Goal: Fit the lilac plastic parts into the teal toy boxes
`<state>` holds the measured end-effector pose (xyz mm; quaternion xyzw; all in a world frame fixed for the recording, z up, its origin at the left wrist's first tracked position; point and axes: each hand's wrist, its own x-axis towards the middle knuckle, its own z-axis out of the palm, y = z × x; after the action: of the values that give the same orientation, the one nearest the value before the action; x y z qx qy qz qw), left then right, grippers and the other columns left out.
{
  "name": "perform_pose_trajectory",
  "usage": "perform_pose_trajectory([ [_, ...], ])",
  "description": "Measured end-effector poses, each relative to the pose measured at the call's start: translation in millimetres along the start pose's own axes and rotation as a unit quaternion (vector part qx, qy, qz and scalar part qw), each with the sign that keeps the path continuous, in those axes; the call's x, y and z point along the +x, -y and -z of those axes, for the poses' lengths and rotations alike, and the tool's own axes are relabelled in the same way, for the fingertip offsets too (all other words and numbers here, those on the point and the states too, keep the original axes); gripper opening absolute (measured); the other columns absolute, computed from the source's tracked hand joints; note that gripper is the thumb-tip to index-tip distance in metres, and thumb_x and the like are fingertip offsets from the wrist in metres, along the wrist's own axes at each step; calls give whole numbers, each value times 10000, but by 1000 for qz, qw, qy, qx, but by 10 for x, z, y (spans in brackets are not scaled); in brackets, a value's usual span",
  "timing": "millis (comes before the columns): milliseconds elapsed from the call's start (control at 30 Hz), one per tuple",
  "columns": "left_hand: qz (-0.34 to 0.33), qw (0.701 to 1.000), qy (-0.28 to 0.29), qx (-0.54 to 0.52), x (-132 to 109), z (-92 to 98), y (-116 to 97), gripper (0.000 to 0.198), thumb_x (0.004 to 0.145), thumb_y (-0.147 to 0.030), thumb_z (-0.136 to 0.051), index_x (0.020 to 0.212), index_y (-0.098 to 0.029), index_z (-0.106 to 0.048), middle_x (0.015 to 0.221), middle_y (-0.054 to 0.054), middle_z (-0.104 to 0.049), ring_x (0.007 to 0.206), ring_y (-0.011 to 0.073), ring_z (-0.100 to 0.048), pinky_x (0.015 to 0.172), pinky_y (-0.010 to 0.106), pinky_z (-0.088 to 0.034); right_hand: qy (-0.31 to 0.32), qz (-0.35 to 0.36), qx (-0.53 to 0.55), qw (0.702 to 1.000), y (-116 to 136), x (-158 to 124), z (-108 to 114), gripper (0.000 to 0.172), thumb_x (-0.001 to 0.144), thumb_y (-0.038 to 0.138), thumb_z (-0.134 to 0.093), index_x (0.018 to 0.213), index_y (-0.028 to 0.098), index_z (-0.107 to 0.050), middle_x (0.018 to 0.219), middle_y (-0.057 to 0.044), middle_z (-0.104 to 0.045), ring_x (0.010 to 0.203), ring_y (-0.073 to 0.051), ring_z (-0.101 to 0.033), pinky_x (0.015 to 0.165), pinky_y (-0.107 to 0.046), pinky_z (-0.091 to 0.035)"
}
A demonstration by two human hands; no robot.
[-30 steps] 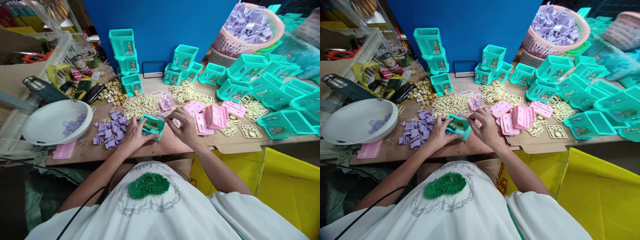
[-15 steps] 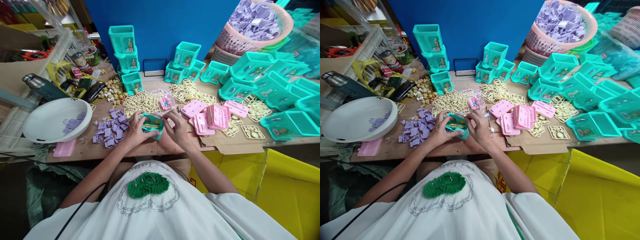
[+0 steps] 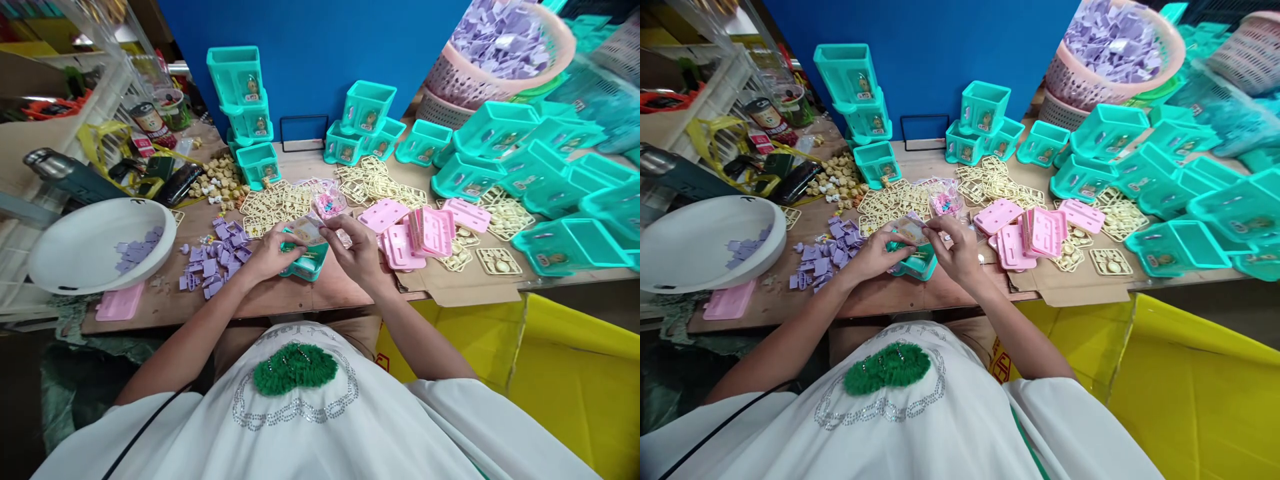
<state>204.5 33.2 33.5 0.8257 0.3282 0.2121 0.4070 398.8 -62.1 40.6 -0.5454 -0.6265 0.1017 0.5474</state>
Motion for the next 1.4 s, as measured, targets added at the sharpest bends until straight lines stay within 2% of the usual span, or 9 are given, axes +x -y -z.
perform_pose_trajectory([
  [167, -5, 997, -16, -71, -142, 133, 32, 314, 813, -388, -815, 1024, -200, -678, 1296, 109, -669, 1302, 303, -639, 1161, 463, -501, 47, 62, -78, 994, 26, 38, -14, 157, 1054, 260, -566, 937, 227, -664, 883, -68, -710, 826, -224, -648, 741, -359, -495],
  [300, 32, 988, 0, -154, -284, 158, 70, 642, 717, -464, -915, 1176, -244, -523, 1315, 94, -646, 1224, 286, -687, 1036, 440, -593, 102, 91, -132, 982, 59, 61, 5, 178, 1040, 193, -553, 919, 212, -682, 866, -74, -685, 839, -235, -602, 747, -363, -460],
  [533, 13, 994, -16, -112, -351, 95, 66, 972, 696, -430, -961, 1483, -279, -412, 1415, 133, -616, 1359, 313, -619, 1161, 473, -508, 168, 93, -211, 958, 51, 42, -52, 156, 1032, 223, -605, 974, 207, -748, 941, -103, -676, 916, -274, -569, 766, -398, -447],
  [733, -25, 999, -33, -3, -366, 117, 1, 743, 741, -416, -927, 1369, -249, -568, 1362, 118, -646, 1288, 315, -643, 1117, 479, -526, 185, 104, -175, 961, 60, 19, -3, 236, 1034, 196, -580, 894, 224, -767, 930, -99, -653, 915, -263, -591, 762, -404, -496],
  [900, -31, 998, -58, 18, -376, 79, 26, 636, 778, -429, -888, 1309, -264, -581, 1293, 82, -693, 1207, 298, -697, 1046, 455, -569, 99, 54, -246, 963, -265, 283, 679, 243, 1002, 168, -591, 1120, 237, -792, 1080, -124, -718, 1011, -287, -628, 851, -474, -568],
  [1000, -28, 995, -87, 33, -356, 61, 51, 590, 782, -444, -880, 1259, -258, -586, 1260, 80, -709, 1183, 302, -703, 1027, 458, -577, 198, 0, -352, 915, -570, 507, 1165, 454, 851, 48, -657, 1232, 253, -795, 1265, -142, -742, 1134, -358, -620, 945, -606, -558],
  [1100, -32, 994, -93, 40, -340, 65, 62, 582, 784, -447, -873, 1254, -249, -592, 1270, 91, -710, 1194, 303, -700, 1028, 456, -580, 360, -48, -378, 852, -818, 708, 1407, 685, 757, 22, -719, 1377, 311, -732, 1525, -100, -640, 1381, -418, -530, 1073, -684, -485],
  [1233, -11, 998, -46, 37, -364, 101, 50, 768, 745, -460, -900, 1395, -242, -554, 1418, 130, -665, 1315, 337, -659, 1136, 512, -530, 501, -37, -328, 800, -1011, 906, 1378, 754, 751, 200, -866, 1468, 320, -670, 1559, -78, -623, 1470, -397, -487, 1193, -603, -431],
  [1400, 6, 1000, 1, -6, -426, 110, 77, 1067, 670, -426, -960, 1577, -253, -424, 1587, 160, -554, 1474, 365, -548, 1224, 520, -468, 529, -41, -330, 781, -1196, 1065, 1278, 680, 654, 283, -939, 1315, 259, -780, 1412, -140, -703, 1357, -451, -558, 1070, -592, -522],
])
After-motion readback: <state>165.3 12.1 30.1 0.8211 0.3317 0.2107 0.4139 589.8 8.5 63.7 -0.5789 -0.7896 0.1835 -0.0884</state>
